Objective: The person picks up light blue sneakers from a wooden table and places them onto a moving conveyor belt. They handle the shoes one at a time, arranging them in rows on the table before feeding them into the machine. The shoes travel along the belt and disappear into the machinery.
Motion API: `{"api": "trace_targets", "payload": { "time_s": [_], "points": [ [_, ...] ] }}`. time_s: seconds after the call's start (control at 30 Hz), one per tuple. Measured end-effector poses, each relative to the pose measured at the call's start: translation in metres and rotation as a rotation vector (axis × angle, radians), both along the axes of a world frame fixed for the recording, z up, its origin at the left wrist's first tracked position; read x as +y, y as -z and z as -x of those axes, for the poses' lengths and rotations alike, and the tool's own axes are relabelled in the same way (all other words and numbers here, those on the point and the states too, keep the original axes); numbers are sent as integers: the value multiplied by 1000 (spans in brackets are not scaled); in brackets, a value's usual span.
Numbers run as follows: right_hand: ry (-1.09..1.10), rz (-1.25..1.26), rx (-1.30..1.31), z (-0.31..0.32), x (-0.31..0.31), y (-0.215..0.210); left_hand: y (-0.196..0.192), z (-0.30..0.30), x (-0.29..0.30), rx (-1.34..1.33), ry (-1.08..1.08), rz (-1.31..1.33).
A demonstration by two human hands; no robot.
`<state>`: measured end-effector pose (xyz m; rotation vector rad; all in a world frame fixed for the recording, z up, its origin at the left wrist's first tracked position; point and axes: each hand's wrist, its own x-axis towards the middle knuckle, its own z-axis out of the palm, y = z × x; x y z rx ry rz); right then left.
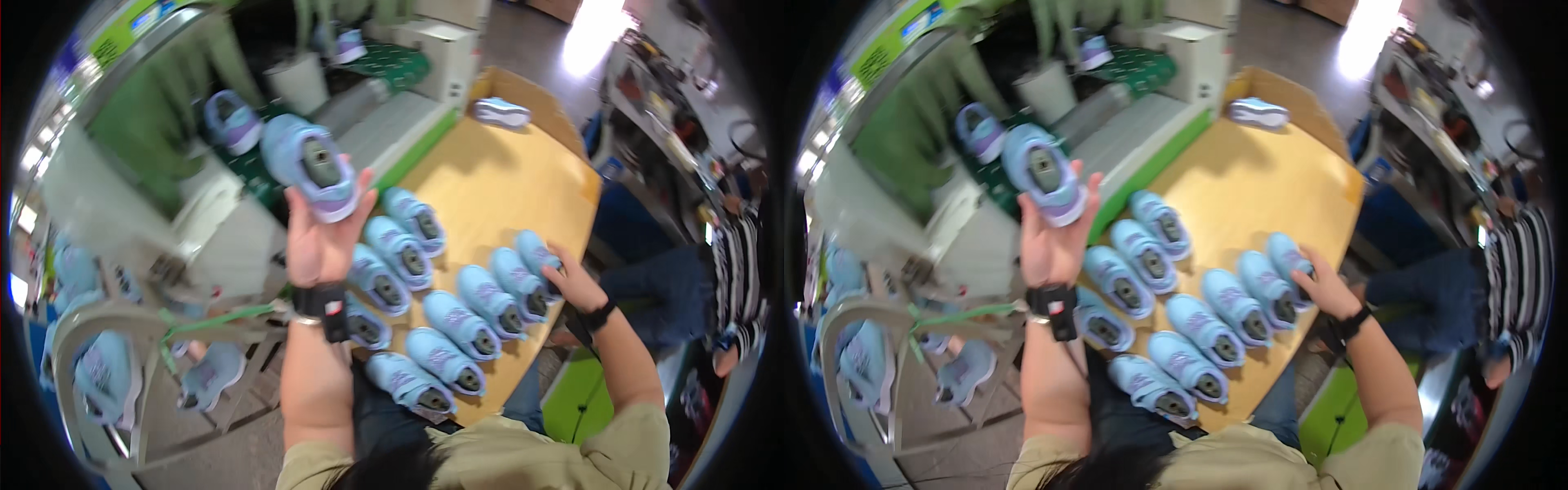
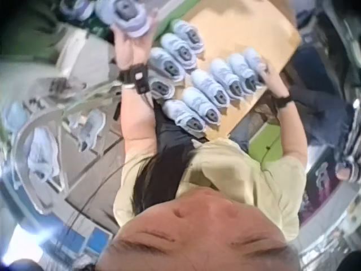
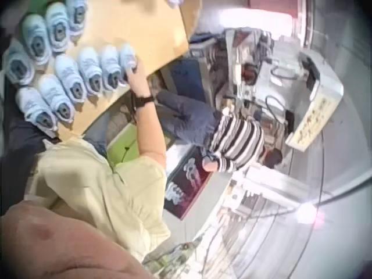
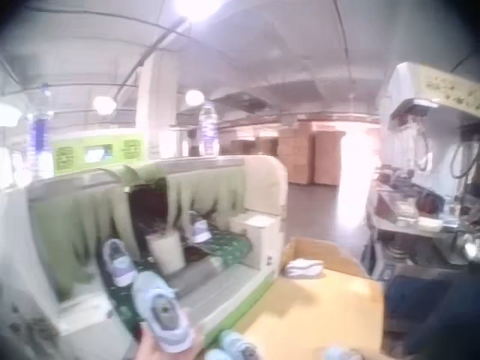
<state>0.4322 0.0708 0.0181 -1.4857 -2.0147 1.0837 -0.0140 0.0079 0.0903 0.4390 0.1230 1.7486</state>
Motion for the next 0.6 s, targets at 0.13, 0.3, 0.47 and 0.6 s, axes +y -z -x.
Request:
{"api": "trace_targets", "payload": {
  "time_s": [0.13, 0.3, 0.47, 0.6],
  "points": [
    [47, 29, 101, -1, -25, 18, 1, 3, 2, 14, -113, 50],
    [58, -71, -115, 4, -17, -7, 0, 13, 2, -61, -108, -18],
    [141, -204, 105, 72, 44, -80, -1, 23, 1, 114, -143, 23],
    [-82, -561, 420, 171, 107, -153, -4, 28, 0, 198, -53, 12]
  ]
}}
